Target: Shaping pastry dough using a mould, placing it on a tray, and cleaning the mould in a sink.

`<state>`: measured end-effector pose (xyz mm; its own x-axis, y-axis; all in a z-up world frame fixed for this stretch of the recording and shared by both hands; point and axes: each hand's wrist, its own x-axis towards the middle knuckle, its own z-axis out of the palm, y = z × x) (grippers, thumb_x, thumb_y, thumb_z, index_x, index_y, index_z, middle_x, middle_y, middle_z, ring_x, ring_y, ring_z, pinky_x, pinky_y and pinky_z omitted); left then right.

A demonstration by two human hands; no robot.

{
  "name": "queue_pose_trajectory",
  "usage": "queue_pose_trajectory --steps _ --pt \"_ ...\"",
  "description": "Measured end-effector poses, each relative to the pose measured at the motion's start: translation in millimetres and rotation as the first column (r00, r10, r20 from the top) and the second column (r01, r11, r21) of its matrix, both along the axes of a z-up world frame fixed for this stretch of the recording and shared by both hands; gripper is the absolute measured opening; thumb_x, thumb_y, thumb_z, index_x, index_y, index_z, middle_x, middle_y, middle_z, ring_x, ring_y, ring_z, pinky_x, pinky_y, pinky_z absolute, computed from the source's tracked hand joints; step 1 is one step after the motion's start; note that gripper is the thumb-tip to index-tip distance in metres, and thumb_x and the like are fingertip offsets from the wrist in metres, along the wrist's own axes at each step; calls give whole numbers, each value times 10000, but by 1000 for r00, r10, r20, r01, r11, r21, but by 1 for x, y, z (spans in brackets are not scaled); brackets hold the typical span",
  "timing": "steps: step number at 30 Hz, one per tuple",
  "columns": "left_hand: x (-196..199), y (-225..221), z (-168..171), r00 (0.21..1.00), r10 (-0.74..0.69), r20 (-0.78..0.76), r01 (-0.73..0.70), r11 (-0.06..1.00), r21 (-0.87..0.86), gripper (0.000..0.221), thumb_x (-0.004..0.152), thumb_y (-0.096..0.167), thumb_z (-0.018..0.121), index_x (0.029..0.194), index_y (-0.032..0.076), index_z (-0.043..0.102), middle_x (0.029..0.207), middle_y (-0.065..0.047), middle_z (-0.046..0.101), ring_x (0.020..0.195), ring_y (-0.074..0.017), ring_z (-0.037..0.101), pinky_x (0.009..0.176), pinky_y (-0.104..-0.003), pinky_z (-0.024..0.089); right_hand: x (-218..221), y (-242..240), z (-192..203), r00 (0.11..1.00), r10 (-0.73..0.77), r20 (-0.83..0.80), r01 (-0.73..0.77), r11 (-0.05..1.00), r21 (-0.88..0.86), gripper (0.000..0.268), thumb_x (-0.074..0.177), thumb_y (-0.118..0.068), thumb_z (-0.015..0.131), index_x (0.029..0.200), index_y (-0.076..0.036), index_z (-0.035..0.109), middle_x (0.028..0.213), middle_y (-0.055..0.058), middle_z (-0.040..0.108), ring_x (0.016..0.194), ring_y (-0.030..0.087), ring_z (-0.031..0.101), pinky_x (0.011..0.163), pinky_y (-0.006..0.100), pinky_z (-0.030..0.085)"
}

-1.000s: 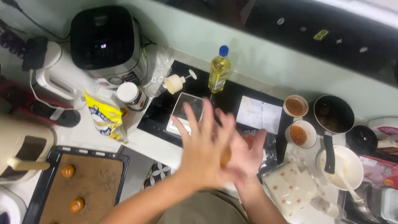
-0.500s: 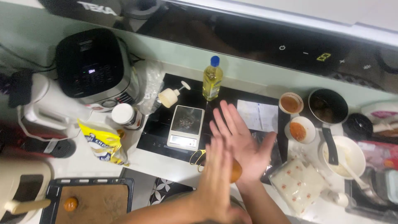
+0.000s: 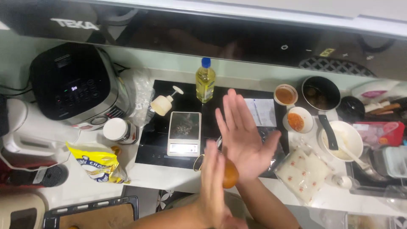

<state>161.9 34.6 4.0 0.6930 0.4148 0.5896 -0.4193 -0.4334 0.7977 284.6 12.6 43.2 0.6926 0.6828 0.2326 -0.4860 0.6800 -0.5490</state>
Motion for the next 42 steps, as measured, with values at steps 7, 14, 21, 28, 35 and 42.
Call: queue_pose_trajectory --steps 7,14,21,28,35,42 --pt "39 66 47 964 256 67 -252 966 -61 1130 973 810 321 1562 -137 138 1676 -354 198 1631 -451 195 1375 -566 92 -34 -13 1 955 45 292 -35 999 -41 1126 954 -819 300 1666 40 152 1801 226 45 1717 345 21 1400 552 16" --pt "28 43 35 990 -65 126 85 984 -160 1224 959 864 348 1642 -111 62 1748 -330 71 1686 -413 77 1367 -472 26 -15 -16 13 991 -27 128 22 999 36 1121 976 -816 267 1677 51 149 1818 237 57 1731 344 18 1429 520 -13" --pt "36 53 71 989 -60 134 73 993 -95 1150 997 816 390 1644 -80 72 1760 -350 86 1661 -421 105 1331 -492 8 -18 -16 -8 870 52 491 71 971 -230 1145 974 -868 213 1652 54 178 1765 266 108 1673 384 91 1367 516 47" --pt "21 45 8 989 145 12 -145 981 131 1018 1030 711 361 1622 -85 133 1718 -374 165 1628 -523 140 1337 -607 47 -1 -11 8 989 139 -53 -135 988 73 1065 969 -745 303 1652 60 163 1781 256 82 1675 414 97 1373 559 47" --pt "37 27 45 953 279 117 -302 873 383 932 1037 549 595 1548 -136 223 1567 -433 326 1547 -602 264 1312 -714 85 -12 -20 -53 951 158 264 -108 975 -193 1091 1007 -807 236 1626 90 183 1764 231 105 1653 372 140 1361 496 62" --pt "36 54 19 942 337 9 -314 869 383 937 966 584 490 1559 -104 262 1613 -360 345 1565 -587 292 1335 -692 106 -3 -23 -4 989 131 71 -127 990 -55 1070 995 -787 234 1643 60 152 1756 276 148 1677 386 164 1386 559 128"
